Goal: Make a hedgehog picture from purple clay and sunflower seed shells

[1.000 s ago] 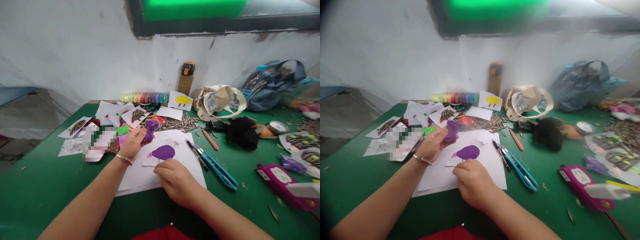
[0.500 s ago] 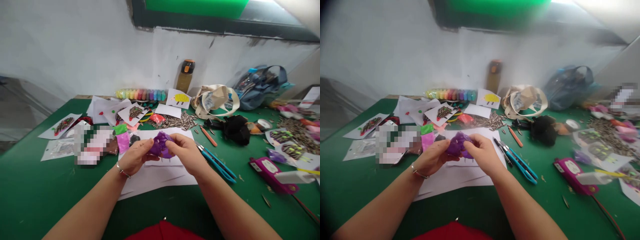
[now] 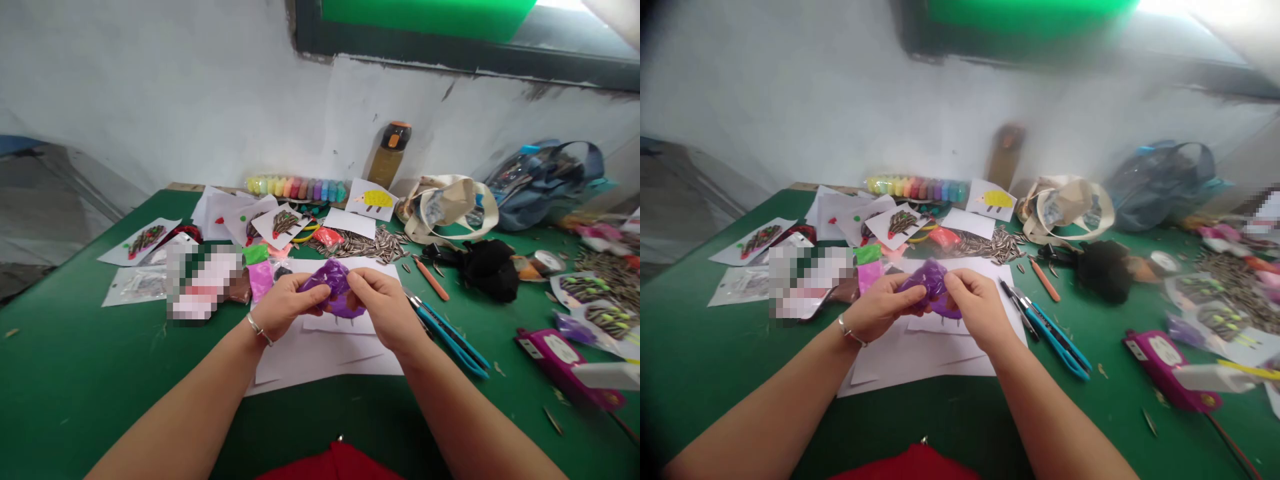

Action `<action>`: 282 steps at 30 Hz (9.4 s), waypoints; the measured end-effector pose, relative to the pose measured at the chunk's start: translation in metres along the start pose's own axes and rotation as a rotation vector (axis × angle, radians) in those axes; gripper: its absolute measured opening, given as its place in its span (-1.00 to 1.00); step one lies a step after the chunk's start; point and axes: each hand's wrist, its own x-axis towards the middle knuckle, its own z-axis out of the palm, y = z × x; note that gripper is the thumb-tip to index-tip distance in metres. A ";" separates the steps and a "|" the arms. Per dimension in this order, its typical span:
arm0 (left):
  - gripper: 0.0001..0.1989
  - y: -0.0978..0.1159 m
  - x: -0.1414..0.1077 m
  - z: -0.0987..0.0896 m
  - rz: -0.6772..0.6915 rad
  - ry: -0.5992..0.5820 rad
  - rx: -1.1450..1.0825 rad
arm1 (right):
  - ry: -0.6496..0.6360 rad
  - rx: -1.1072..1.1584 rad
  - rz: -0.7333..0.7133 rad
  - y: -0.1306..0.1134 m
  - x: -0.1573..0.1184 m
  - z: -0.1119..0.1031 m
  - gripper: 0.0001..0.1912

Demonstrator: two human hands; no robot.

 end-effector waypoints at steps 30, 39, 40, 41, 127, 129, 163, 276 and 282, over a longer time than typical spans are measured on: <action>-0.61 -0.008 0.002 0.001 -0.105 -0.102 -0.152 | 0.097 0.052 -0.106 0.015 -0.002 -0.011 -0.87; -0.64 -0.009 0.001 -0.001 -0.099 -0.206 -0.157 | 0.067 -0.009 -0.181 0.006 -0.007 -0.014 -0.82; -0.64 -0.010 0.001 -0.001 -0.100 -0.198 -0.159 | 0.080 -0.046 -0.210 0.006 -0.008 -0.014 -0.76; -0.64 -0.011 0.001 -0.001 -0.099 -0.190 -0.160 | 0.094 -0.084 -0.239 0.007 -0.009 -0.013 -0.70; -0.67 -0.020 0.024 -0.070 0.617 0.699 1.294 | -0.801 -1.103 -0.743 0.006 -0.046 0.058 -0.88; -0.67 -0.017 0.021 -0.069 0.686 0.783 1.210 | -0.761 -1.116 -0.716 0.004 -0.044 0.054 -0.89; -0.68 0.024 -0.005 -0.084 -0.167 0.503 1.616 | -0.798 -1.154 -0.707 0.004 -0.040 0.051 -0.88; -0.80 -0.007 -0.010 0.024 0.077 -0.058 -0.011 | 0.004 0.104 0.073 0.020 -0.021 -0.004 -0.85; -0.76 -0.009 -0.011 0.025 0.053 -0.014 -0.031 | -0.003 0.120 0.055 0.022 -0.021 -0.003 -0.91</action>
